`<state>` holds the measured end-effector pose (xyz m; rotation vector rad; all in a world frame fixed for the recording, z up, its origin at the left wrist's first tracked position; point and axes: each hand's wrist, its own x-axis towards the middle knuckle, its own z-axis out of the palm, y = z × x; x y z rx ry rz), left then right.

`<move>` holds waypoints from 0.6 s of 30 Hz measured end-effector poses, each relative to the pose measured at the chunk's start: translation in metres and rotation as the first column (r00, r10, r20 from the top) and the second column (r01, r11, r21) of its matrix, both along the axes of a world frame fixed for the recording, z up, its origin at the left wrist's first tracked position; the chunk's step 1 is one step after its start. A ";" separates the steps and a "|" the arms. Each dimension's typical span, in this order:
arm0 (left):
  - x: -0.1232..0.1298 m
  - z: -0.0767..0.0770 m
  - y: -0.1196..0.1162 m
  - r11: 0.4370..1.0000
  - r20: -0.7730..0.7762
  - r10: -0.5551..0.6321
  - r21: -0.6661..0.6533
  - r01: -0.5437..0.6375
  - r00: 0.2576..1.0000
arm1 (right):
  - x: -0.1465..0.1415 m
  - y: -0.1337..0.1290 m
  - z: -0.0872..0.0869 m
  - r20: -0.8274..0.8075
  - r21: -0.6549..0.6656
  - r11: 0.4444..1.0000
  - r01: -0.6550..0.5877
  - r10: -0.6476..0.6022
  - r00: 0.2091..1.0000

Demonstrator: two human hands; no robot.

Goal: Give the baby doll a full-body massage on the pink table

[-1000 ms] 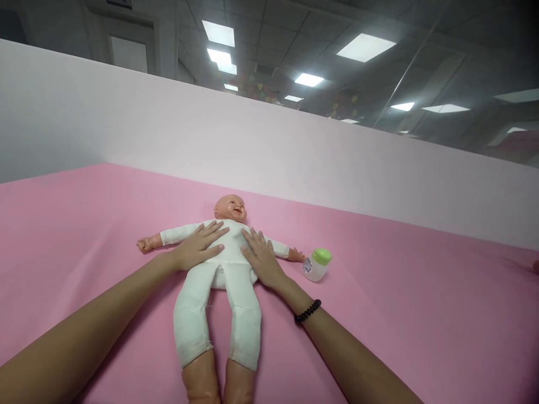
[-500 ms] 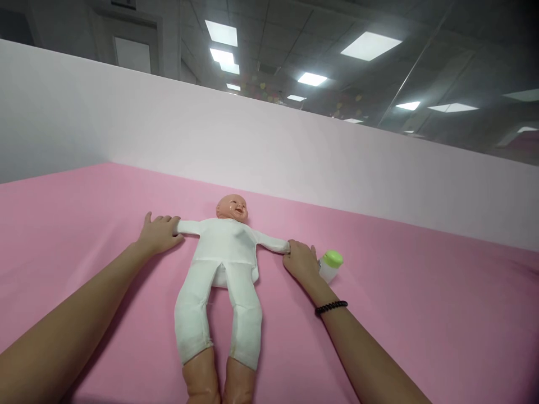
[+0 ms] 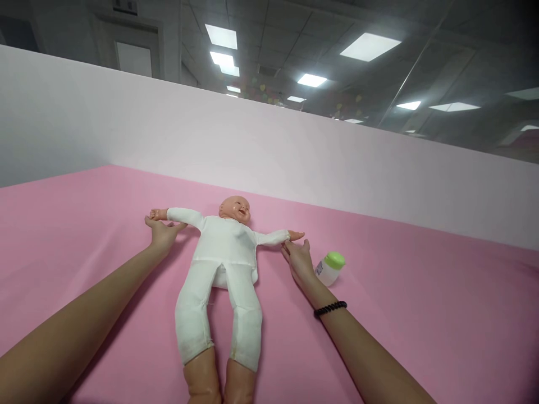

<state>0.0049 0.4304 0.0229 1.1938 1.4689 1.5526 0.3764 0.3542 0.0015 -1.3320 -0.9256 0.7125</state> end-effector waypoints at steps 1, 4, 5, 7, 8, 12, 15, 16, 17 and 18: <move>0.002 0.000 0.002 1.000 0.089 -0.015 -0.003 0.015 0.996 | -0.003 -0.001 0.002 -0.114 0.016 0.999 -0.044 0.046 0.992; 0.005 -0.001 0.008 0.996 0.277 -0.073 -0.026 0.084 0.958 | -0.010 -0.005 0.010 -0.323 0.058 0.986 -0.154 0.165 0.932; 0.006 -0.001 0.009 0.993 0.327 -0.101 -0.029 0.117 0.940 | -0.011 -0.006 0.012 -0.360 0.059 0.985 -0.163 0.173 0.917; 0.007 0.000 0.010 0.984 0.425 -0.157 -0.009 0.177 0.892 | -0.013 -0.009 0.016 -0.392 0.052 0.985 -0.162 0.170 0.904; 0.008 0.000 0.010 0.980 0.464 -0.183 0.019 0.197 0.867 | -0.014 -0.010 0.018 -0.390 0.049 0.986 -0.162 0.169 0.905; 0.012 0.002 0.005 0.978 0.407 -0.203 0.124 0.166 0.891 | -0.022 -0.016 0.022 -0.296 0.061 0.986 -0.152 0.163 0.941; 0.016 0.001 -0.003 0.951 0.122 -0.202 0.262 0.164 0.972 | -0.030 -0.021 0.022 -0.054 0.112 0.979 -0.171 0.178 0.983; 0.017 0.001 -0.005 0.922 -0.015 -0.220 0.325 0.213 0.975 | -0.032 -0.023 0.021 0.074 0.150 0.968 -0.200 0.190 0.979; 0.018 0.001 -0.008 0.874 -0.183 -0.253 0.379 0.305 0.950 | -0.034 -0.024 0.020 0.229 0.187 0.950 -0.250 0.205 0.952; 0.020 0.001 -0.011 0.808 -0.366 -0.285 0.405 0.427 0.886 | -0.036 -0.026 0.018 0.399 0.210 0.923 -0.322 0.220 0.890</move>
